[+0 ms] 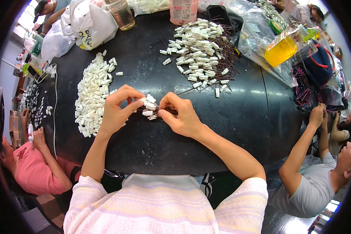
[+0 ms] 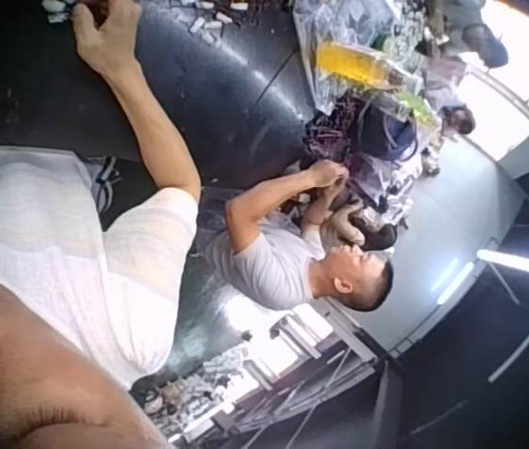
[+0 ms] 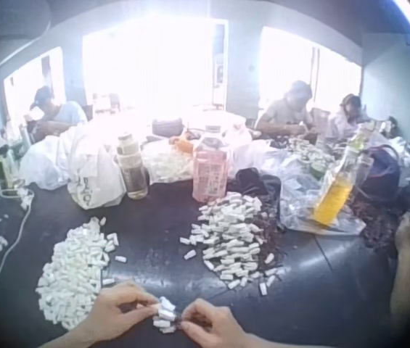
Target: The person assembles small plastic components onto wire strands by hand at a circular factory table.
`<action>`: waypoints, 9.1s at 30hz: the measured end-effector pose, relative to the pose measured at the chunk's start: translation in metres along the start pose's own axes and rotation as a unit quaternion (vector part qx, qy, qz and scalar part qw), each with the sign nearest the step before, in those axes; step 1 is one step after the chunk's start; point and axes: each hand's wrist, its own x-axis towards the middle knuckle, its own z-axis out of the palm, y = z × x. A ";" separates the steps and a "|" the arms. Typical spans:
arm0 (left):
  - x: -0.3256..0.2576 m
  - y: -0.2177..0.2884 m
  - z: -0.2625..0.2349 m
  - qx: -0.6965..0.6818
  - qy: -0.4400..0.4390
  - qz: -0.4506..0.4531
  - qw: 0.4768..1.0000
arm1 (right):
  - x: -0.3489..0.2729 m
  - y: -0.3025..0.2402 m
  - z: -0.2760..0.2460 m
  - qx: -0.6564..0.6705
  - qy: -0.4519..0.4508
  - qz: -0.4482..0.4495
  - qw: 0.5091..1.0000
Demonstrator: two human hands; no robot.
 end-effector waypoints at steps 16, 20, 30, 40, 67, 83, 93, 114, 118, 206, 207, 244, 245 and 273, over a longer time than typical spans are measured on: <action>0.002 0.003 0.009 0.048 -0.011 0.070 0.996 | 0.003 -0.005 -0.002 -0.042 0.011 -0.018 0.999; 0.003 0.002 0.008 0.094 0.024 0.096 0.991 | 0.003 -0.004 -0.001 -0.043 0.021 -0.016 0.999; 0.001 0.007 0.020 0.126 0.016 0.131 0.983 | 0.002 0.003 0.001 -0.072 0.006 -0.050 0.996; 0.005 0.001 0.026 0.131 0.022 0.193 0.972 | 0.002 -0.002 -0.003 -0.002 0.016 0.004 1.000; -0.089 0.009 -0.057 0.294 0.319 0.095 0.896 | 0.111 -0.053 -0.150 -0.283 0.107 -0.014 0.953; -0.118 -0.014 -0.066 0.297 0.348 0.057 0.887 | 0.086 -0.041 -0.051 -0.558 -0.109 -0.232 0.789; -0.125 -0.021 -0.066 0.295 0.344 0.054 0.890 | 0.057 -0.019 -0.011 -0.621 -0.134 -0.294 0.714; -0.015 -0.039 -0.151 0.560 0.115 0.122 0.812 | 0.190 -0.075 0.073 -0.626 -0.003 -0.420 0.657; 0.096 -0.078 -0.194 0.589 0.087 0.111 0.796 | 0.275 -0.097 0.070 -0.730 -0.061 -0.431 0.526; 0.152 -0.145 -0.237 0.515 0.073 0.147 0.841 | 0.241 -0.123 0.064 -0.754 -0.274 -0.414 0.431; 0.148 -0.144 -0.236 0.516 0.072 0.146 0.841 | 0.240 -0.124 0.064 -0.747 -0.279 -0.422 0.432; 0.126 -0.134 -0.209 0.433 -0.078 0.149 0.886 | 0.216 -0.119 0.045 -0.733 -0.270 -0.411 0.470; 0.129 -0.134 -0.209 0.449 -0.088 0.157 0.875 | 0.215 -0.120 0.044 -0.733 -0.270 -0.412 0.469; 0.141 -0.168 -0.190 0.428 0.082 0.237 0.868 | 0.218 -0.122 0.042 -0.736 -0.234 -0.427 0.471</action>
